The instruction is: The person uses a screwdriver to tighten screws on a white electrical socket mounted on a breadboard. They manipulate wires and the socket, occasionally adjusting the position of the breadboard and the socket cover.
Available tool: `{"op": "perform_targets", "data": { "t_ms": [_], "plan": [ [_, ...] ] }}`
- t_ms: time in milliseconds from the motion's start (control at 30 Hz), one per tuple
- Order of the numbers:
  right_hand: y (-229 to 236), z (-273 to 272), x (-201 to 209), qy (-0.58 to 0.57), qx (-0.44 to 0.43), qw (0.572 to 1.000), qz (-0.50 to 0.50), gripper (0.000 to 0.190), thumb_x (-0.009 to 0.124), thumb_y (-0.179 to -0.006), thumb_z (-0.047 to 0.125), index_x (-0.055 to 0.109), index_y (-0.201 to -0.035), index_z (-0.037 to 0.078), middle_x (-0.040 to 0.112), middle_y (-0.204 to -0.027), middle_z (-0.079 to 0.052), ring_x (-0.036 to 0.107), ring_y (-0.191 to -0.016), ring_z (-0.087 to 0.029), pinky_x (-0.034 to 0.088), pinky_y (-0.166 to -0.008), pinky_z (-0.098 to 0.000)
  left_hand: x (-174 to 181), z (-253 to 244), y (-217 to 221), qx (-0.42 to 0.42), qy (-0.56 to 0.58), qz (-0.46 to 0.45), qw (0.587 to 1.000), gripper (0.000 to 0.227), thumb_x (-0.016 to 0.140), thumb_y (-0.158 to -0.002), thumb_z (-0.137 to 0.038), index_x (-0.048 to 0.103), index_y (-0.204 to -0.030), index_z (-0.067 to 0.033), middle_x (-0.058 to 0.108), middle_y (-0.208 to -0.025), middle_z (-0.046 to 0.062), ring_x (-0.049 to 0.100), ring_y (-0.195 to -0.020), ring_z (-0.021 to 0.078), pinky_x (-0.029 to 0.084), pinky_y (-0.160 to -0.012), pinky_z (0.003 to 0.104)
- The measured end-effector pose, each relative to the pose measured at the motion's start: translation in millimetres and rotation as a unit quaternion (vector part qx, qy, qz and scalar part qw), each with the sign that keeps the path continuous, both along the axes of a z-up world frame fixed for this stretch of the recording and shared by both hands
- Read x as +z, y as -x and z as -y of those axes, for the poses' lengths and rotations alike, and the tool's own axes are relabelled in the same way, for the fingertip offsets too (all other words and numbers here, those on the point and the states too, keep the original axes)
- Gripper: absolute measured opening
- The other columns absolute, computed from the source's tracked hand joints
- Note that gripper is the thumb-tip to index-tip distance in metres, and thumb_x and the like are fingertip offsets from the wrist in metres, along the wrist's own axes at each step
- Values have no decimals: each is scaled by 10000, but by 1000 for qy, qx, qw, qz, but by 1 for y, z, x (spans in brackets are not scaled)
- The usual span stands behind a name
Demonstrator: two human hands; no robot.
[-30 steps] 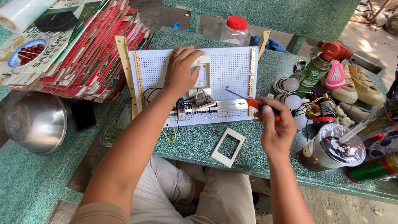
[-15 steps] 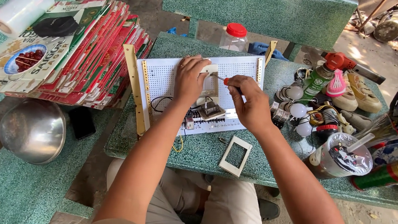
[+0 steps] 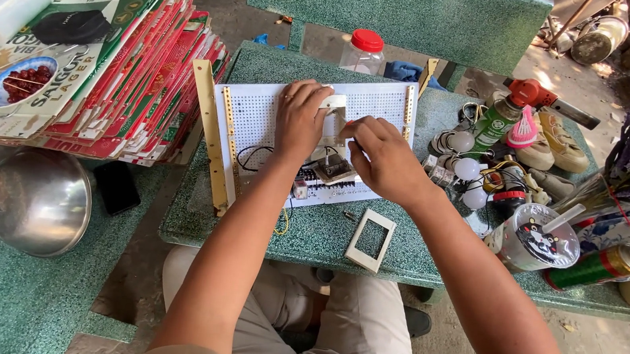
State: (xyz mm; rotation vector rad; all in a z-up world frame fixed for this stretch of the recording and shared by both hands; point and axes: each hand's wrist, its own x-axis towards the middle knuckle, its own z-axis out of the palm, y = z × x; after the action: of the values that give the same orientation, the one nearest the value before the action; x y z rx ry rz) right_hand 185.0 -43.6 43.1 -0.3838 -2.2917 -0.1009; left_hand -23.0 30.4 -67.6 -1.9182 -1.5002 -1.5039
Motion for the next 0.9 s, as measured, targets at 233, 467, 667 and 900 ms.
{"op": "perform_targets", "data": {
  "t_ms": [233, 467, 667, 900],
  "plan": [
    [5, 4, 9, 7, 5, 997, 77, 111, 664, -891, 38, 598, -968, 84, 641, -874, -88, 643, -776, -341, 524, -738, -456, 15, 19, -3, 147, -29, -37, 988, 484, 902, -729, -261, 664, -1150, -244, 575, -1057, -52, 564, -981, 215, 413, -890, 431],
    [9, -40, -7, 51, -163, 985, -15, 206, 498, -1128, 321, 612, -1101, 151, 598, -971, -15, 704, -670, -276, 576, -598, -408, 9, 14, -5, 156, -44, -26, 986, 393, 876, -725, -202, 680, -1066, -219, 537, -997, -72, 639, -796, 186, 398, -810, 382],
    [17, -17, 21, 16, -74, 997, 15, 181, 572, -990, 10, 571, -1150, 96, 480, -1158, -101, 703, -660, -362, 612, -598, -465, 6, 10, -4, 129, -33, -23, 991, 414, 870, -717, -119, 680, -1079, -187, 539, -1012, -59, 719, -752, 209, 417, -815, 364],
    [11, -30, 16, -31, -123, 990, 62, 99, 616, -1045, 214, 603, -1088, 126, 521, -1040, -31, 660, -557, -258, 573, -532, -399, 1, 8, -2, 101, -12, -1, 995, 375, 840, -767, -120, 676, -1098, -184, 534, -1033, -69, 744, -815, 222, 435, -839, 354]
  ]
}}
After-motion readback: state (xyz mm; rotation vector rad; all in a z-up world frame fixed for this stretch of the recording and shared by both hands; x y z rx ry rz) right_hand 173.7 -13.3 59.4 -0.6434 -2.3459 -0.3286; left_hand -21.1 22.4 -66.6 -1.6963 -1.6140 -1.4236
